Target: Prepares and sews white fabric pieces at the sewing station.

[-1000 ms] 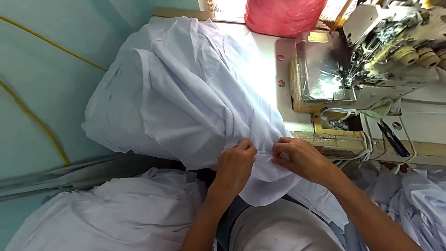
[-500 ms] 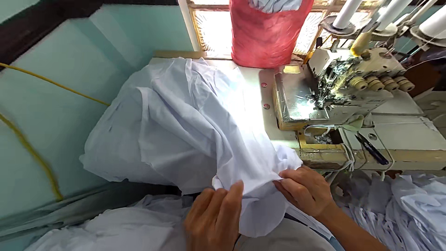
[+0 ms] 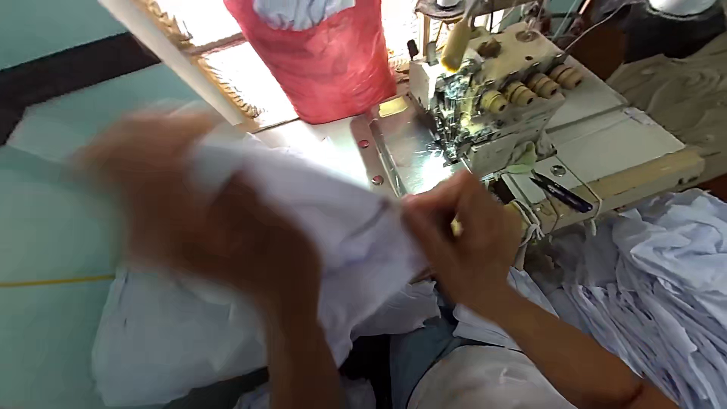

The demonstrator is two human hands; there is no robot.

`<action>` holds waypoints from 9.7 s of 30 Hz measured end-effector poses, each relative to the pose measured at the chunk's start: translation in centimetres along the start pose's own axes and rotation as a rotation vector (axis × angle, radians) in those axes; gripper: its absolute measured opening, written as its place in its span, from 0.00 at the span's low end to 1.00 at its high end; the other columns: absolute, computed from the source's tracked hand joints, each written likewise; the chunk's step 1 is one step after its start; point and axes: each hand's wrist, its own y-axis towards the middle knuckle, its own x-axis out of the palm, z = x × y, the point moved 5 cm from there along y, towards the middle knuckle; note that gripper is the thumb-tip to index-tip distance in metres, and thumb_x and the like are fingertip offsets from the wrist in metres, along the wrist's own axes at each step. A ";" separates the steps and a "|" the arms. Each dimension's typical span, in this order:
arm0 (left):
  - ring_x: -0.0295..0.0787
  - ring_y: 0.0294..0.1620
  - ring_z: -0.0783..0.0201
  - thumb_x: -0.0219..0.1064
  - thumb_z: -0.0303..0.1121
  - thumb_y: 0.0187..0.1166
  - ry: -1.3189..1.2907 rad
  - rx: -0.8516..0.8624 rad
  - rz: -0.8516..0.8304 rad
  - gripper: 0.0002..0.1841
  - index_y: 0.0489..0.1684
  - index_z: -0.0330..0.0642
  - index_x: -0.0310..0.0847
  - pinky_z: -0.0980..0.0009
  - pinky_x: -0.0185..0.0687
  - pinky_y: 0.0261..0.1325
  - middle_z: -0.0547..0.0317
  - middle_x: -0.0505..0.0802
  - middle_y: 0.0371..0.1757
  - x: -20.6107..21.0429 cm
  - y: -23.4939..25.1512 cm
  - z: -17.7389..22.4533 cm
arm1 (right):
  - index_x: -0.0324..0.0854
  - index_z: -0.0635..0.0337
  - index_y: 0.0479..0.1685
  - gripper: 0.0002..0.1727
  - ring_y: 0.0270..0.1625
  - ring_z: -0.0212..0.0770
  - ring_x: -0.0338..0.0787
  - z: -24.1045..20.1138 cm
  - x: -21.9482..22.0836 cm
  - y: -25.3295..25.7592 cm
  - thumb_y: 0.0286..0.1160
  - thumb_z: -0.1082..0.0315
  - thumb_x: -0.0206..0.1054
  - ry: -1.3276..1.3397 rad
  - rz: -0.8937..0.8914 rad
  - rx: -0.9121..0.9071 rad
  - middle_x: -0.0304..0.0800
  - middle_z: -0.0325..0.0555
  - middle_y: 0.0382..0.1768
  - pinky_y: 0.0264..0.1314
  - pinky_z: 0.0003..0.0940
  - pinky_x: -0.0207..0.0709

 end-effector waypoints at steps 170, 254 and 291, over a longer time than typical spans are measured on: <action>0.78 0.20 0.62 0.56 0.36 0.84 -0.141 0.546 -0.851 0.14 0.30 0.41 0.83 0.71 0.70 0.23 0.57 0.82 0.23 12.9 1.0 8.0 | 0.91 0.67 0.46 0.13 0.57 0.48 0.93 15.5 -6.0 -1.7 0.81 0.72 0.59 0.211 -0.642 -0.070 0.96 0.54 0.47 0.68 0.39 0.79; 0.87 0.39 0.68 0.54 0.37 0.84 0.014 0.610 -0.939 0.16 0.34 0.48 0.90 0.54 0.70 0.72 0.69 0.89 0.27 8.7 6.1 4.1 | 0.88 0.66 0.42 0.10 0.46 0.53 0.94 14.0 -5.3 -1.6 0.78 0.73 0.60 -0.023 -0.681 -0.173 0.93 0.55 0.39 0.57 0.44 0.84; 0.82 0.34 0.57 0.64 0.34 0.70 -0.064 0.456 -0.835 0.07 0.26 0.46 0.86 0.59 0.71 0.47 0.61 0.85 0.24 15.6 -1.2 7.7 | 0.86 0.62 0.38 0.11 0.37 0.39 0.93 14.3 -5.9 -1.9 0.84 0.67 0.60 -0.065 -0.515 -0.168 0.92 0.45 0.28 0.71 0.35 0.77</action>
